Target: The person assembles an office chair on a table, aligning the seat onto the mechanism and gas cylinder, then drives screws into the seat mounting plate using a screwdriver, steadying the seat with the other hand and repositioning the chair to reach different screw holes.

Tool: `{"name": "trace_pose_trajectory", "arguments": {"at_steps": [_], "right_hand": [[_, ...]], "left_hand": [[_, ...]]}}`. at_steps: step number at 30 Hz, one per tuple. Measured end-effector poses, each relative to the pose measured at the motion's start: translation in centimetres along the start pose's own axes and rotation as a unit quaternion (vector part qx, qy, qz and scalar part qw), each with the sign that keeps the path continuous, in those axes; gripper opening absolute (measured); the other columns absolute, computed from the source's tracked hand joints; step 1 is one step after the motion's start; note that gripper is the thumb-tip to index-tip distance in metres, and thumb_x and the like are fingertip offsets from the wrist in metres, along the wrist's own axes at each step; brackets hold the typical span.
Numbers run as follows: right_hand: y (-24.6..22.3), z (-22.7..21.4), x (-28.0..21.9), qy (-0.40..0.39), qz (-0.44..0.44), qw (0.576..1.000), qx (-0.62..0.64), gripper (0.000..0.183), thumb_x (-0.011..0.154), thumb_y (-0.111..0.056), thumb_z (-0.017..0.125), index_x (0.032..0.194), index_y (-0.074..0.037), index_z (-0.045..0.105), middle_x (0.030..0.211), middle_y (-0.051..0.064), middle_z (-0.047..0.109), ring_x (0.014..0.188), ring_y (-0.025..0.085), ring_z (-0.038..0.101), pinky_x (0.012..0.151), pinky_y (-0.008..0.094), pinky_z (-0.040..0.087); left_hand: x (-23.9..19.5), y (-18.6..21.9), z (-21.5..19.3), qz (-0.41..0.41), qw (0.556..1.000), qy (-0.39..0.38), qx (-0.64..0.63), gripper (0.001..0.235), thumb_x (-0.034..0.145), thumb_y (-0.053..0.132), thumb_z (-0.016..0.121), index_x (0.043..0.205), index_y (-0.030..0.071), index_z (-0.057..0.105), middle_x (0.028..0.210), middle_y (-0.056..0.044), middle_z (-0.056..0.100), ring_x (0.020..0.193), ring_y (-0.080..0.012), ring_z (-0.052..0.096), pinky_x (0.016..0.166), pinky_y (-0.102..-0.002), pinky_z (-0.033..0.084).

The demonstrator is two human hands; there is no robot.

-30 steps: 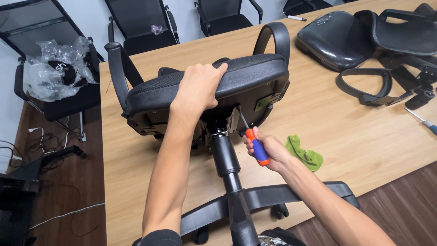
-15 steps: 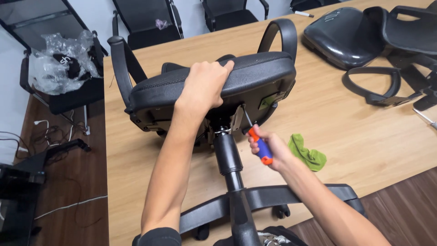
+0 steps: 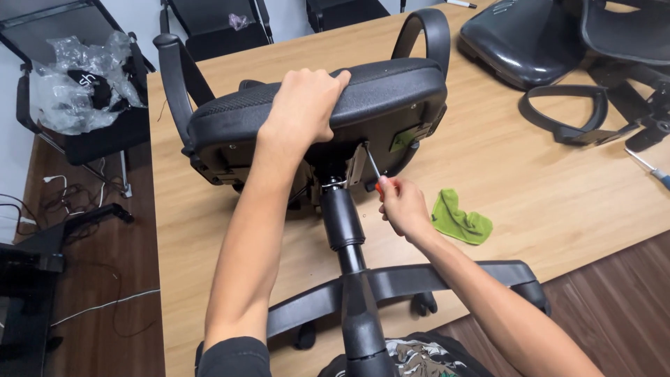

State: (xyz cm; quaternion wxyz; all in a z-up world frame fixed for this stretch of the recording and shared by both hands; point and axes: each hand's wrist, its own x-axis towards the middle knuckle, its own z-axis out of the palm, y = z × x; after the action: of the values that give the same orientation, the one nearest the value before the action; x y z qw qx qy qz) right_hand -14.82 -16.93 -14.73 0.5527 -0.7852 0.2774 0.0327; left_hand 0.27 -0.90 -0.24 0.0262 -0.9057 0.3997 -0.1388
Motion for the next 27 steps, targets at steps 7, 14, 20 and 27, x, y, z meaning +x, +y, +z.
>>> {"name": "trace_pose_trajectory", "arguments": {"at_steps": [7, 14, 20, 27], "right_hand": [[3.0, -2.5, 4.7, -0.246, 0.095, 0.883, 0.389, 0.043, 0.108, -0.037, 0.042, 0.115, 0.002, 0.059, 0.075, 0.005, 0.058, 0.056, 0.009, 0.051, 0.051, 0.024, 0.049], [1.3, -1.3, 2.5, -0.171, 0.015, 0.944, 0.282, 0.035, 0.106, -0.033, 0.046, 0.108, 0.000, 0.057, 0.074, 0.007, 0.058, 0.054, 0.011, 0.055, 0.047, 0.026, 0.047], [0.5, -0.5, 0.9, -0.034, -0.050, 0.994, 0.086, 0.034, 0.098, -0.030, 0.069, 0.100, 0.004, 0.062, 0.071, 0.009, 0.061, 0.055, 0.014, 0.058, 0.047, 0.026, 0.048], [3.0, -1.8, 4.4, -0.248, 0.047, 0.869, 0.426, 0.044, 0.105, -0.039, 0.056, 0.112, 0.004, 0.060, 0.076, 0.005, 0.061, 0.059, 0.010, 0.054, 0.055, 0.023, 0.050]], "left_hand": [[0.0, 0.0, 0.0, 0.006, 1.000, 0.005, 0.009, 0.075, 0.056, 0.015, 0.092, 0.125, 0.008, 0.064, 0.083, -0.015, 0.072, 0.079, -0.0331, 0.072, 0.072, -0.042, 0.059], [0.1, 0.1, -0.4, 0.008, 1.000, -0.004, 0.007, 0.077, 0.056, 0.015, 0.092, 0.127, 0.008, 0.063, 0.081, -0.015, 0.072, 0.078, -0.0335, 0.073, 0.071, -0.042, 0.060], [-0.4, -0.1, -0.5, 0.010, 1.000, -0.004, -0.008, 0.073, 0.056, 0.015, 0.091, 0.123, 0.007, 0.064, 0.081, -0.016, 0.072, 0.078, -0.0350, 0.072, 0.073, -0.043, 0.059], [-0.3, -0.1, -0.8, 0.019, 1.000, -0.004, -0.004, 0.070, 0.056, 0.016, 0.091, 0.120, 0.007, 0.065, 0.082, -0.017, 0.071, 0.079, -0.0357, 0.072, 0.072, -0.044, 0.059]]}}
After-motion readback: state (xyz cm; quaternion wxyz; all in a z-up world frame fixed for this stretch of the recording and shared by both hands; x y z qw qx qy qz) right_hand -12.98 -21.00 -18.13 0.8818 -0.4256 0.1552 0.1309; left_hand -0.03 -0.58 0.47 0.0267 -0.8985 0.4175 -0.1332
